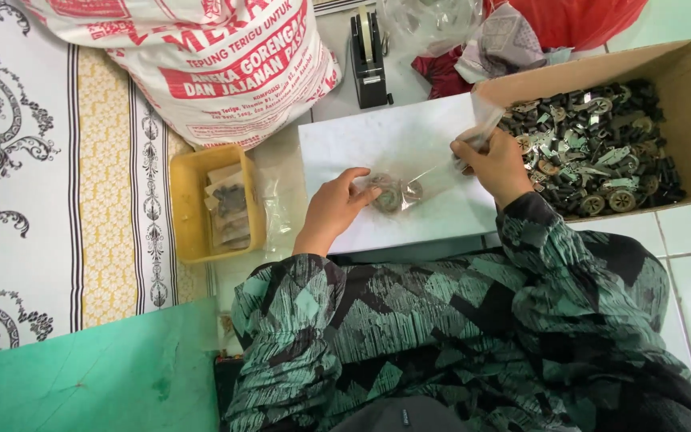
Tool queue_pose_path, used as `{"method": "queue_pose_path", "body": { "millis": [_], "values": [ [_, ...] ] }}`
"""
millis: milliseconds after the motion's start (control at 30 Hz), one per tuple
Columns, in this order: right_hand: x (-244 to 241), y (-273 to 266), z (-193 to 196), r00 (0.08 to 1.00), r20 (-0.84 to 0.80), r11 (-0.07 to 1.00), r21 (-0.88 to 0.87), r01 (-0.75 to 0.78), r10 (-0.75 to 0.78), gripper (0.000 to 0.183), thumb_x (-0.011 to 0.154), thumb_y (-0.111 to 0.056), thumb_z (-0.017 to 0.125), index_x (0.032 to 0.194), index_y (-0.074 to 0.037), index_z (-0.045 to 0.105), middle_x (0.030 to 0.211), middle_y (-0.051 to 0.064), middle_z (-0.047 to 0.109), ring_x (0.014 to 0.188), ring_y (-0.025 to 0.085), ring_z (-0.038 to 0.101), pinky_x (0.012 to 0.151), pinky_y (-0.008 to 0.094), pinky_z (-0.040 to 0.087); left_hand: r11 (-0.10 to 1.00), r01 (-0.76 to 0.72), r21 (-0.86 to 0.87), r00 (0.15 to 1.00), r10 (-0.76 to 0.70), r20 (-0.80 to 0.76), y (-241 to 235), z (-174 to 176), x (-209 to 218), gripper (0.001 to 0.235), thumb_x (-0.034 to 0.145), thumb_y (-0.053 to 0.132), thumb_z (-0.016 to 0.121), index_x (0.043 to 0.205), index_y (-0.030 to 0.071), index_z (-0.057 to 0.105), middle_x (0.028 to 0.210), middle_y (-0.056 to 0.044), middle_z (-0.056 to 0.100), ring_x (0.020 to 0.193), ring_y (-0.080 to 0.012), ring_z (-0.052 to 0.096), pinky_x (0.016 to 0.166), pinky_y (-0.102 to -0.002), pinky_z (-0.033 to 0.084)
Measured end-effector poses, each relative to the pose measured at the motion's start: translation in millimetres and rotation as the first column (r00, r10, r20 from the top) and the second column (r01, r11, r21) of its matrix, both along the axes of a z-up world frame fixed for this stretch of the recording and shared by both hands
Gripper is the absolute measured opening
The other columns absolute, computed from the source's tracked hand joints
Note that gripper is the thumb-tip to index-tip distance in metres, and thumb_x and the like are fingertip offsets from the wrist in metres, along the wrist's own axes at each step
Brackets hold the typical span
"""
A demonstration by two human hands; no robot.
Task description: The person sits on the floor and packs buttons into small plastic bags. They place the filled bags into a yellow container and then sort through a box of buttons, picking out black ones and placing them on a white surface.
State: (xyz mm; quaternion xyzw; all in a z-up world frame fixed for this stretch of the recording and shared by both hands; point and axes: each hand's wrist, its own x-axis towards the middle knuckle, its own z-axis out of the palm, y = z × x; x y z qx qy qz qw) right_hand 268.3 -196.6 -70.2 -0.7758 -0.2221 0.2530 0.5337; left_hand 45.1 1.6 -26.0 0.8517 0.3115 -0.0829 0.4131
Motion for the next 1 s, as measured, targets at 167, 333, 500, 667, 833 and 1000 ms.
{"method": "queue_pose_path", "body": {
  "millis": [167,333,500,667,833,1000],
  "values": [
    [11,1,0,0.998,0.007,0.998,0.028,0.061,-0.061,0.03,0.105,-0.015,0.073,0.119,0.009,0.061,0.094,0.02,0.069,0.075,0.02,0.071,0.064,0.034,0.063,0.996,0.077,0.055,0.997,-0.076,-0.016,2,9,20,0.057,0.085,0.046,0.081,0.132,0.017,0.065,0.099,-0.009,0.074,0.097,-0.0278,0.073,0.081,-0.039,0.057],
    [18,2,14,0.995,0.04,0.994,0.066,0.087,-0.09,0.033,0.108,-0.014,0.073,0.125,0.009,0.057,0.1,0.021,0.068,0.078,0.021,0.071,0.067,0.034,0.063,0.946,0.177,0.271,0.983,-0.183,-0.001,1,0,47,0.066,0.077,0.055,0.086,0.123,0.013,0.063,0.101,-0.007,0.059,0.103,-0.0278,0.064,0.079,-0.04,0.057],
    [14,1,20,0.991,-0.05,0.992,-0.004,-0.127,0.126,0.04,0.096,-0.006,0.078,0.12,0.019,0.058,0.103,0.029,0.066,0.085,0.027,0.069,0.075,0.041,0.06,0.955,0.24,0.174,0.968,-0.248,0.028,-7,2,53,0.061,0.084,0.051,0.08,0.118,0.002,0.065,0.097,-0.012,0.062,0.099,-0.0306,0.065,0.081,-0.041,0.055],
    [1,13,22,0.968,-0.209,0.991,0.018,-0.136,0.136,0.028,0.104,-0.009,0.067,0.118,0.013,0.059,0.084,0.023,0.068,0.071,0.028,0.072,0.067,0.043,0.063,0.974,0.183,-0.137,0.981,-0.19,-0.038,-17,19,48,0.042,0.096,0.043,0.065,0.108,0.004,0.071,0.085,-0.013,0.069,0.092,-0.0329,0.069,0.078,-0.043,0.055],
    [-8,24,28,0.989,-0.06,0.987,-0.071,-0.141,0.137,0.019,0.108,-0.01,0.064,0.115,0.007,0.062,0.082,0.02,0.07,0.067,0.025,0.072,0.062,0.038,0.061,0.983,0.167,-0.08,0.985,-0.17,-0.028,-14,4,50,0.052,0.095,0.048,0.068,0.127,0.007,0.064,0.093,-0.013,0.072,0.099,-0.035,0.069,0.083,-0.047,0.055],
    [-16,22,33,0.952,-0.172,0.957,0.189,-0.221,0.253,0.015,0.101,-0.007,0.07,0.106,0.005,0.064,0.081,0.015,0.069,0.077,0.021,0.069,0.073,0.036,0.059,0.999,0.017,-0.046,0.983,-0.008,0.186,-19,10,55,0.086,0.083,0.052,0.081,0.145,0.003,0.046,0.11,-0.016,0.066,0.107,-0.0334,0.064,0.091,-0.045,0.055]
  ]
}}
